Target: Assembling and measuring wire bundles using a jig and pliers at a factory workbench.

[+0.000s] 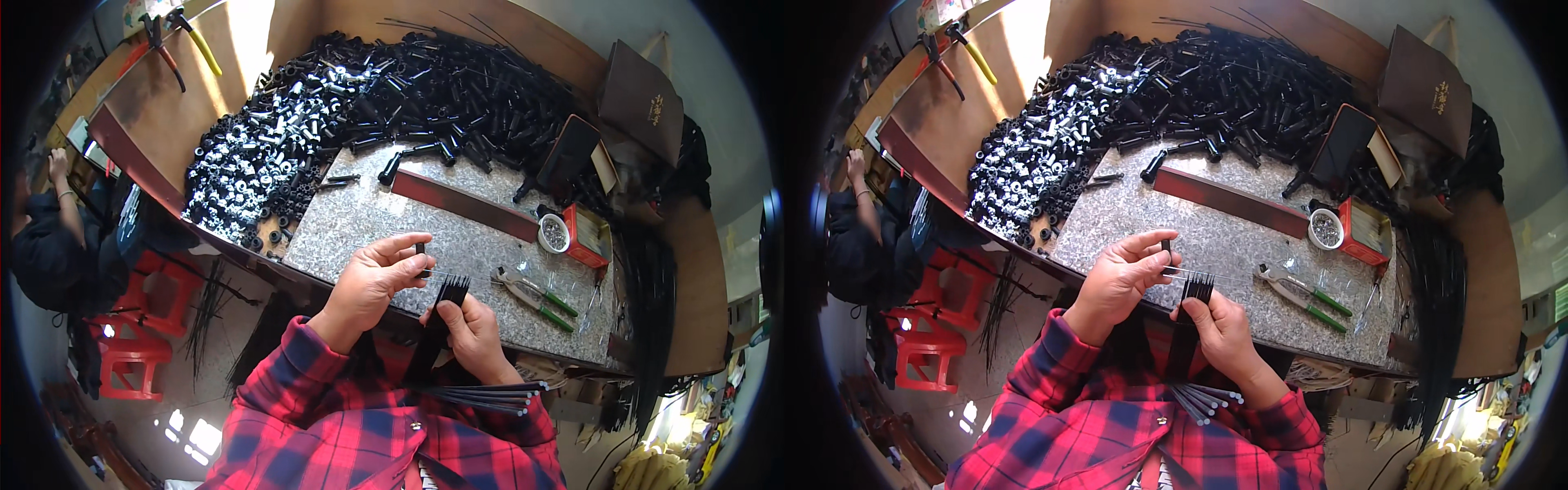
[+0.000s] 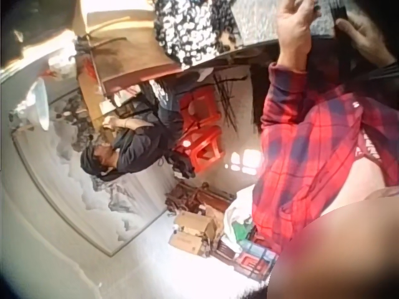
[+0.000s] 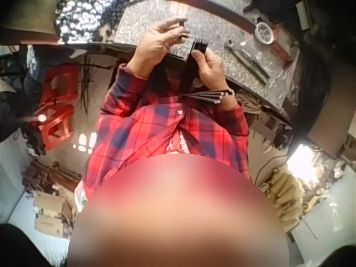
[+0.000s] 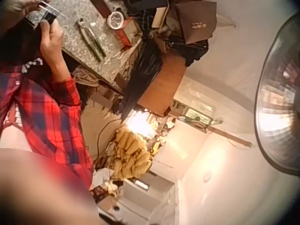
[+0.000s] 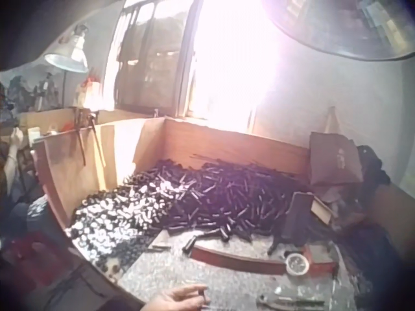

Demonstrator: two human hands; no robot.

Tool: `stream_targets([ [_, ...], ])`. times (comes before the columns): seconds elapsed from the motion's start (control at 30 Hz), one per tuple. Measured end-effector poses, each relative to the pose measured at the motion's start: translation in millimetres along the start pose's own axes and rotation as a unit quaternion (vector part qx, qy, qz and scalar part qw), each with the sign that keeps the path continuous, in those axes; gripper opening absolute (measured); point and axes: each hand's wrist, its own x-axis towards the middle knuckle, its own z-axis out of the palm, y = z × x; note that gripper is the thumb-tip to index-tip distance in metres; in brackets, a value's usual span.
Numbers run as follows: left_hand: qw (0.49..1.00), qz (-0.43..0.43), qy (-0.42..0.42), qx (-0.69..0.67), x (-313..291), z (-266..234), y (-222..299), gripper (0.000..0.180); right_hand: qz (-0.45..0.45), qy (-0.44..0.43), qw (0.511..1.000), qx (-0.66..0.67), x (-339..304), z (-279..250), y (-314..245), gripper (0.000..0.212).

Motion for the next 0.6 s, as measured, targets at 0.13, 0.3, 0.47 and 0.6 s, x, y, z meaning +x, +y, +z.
stream_targets([
  [0.13,1.0,-0.01,-0.001,-0.011,0.6,6.9,3.5,0.037,-0.003,-0.002,1.0,-0.002,1.2,1.8,-2.6,0.028],
  [0.3,0.999,-0.014,-0.02,-0.024,3.0,6.9,4.0,0.039,-0.001,0.007,1.0,0.01,1.8,4.1,2.6,0.028],
  [0.47,0.999,-0.004,-0.028,-0.019,7.1,5.1,-1.1,0.038,-0.002,0.01,1.0,0.018,1.9,4.0,1.9,0.027],
  [0.6,1.0,-0.004,-0.012,-0.023,7.8,5.5,-2.2,0.037,0.011,0.005,1.0,0.024,2.2,3.4,1.0,0.028],
])
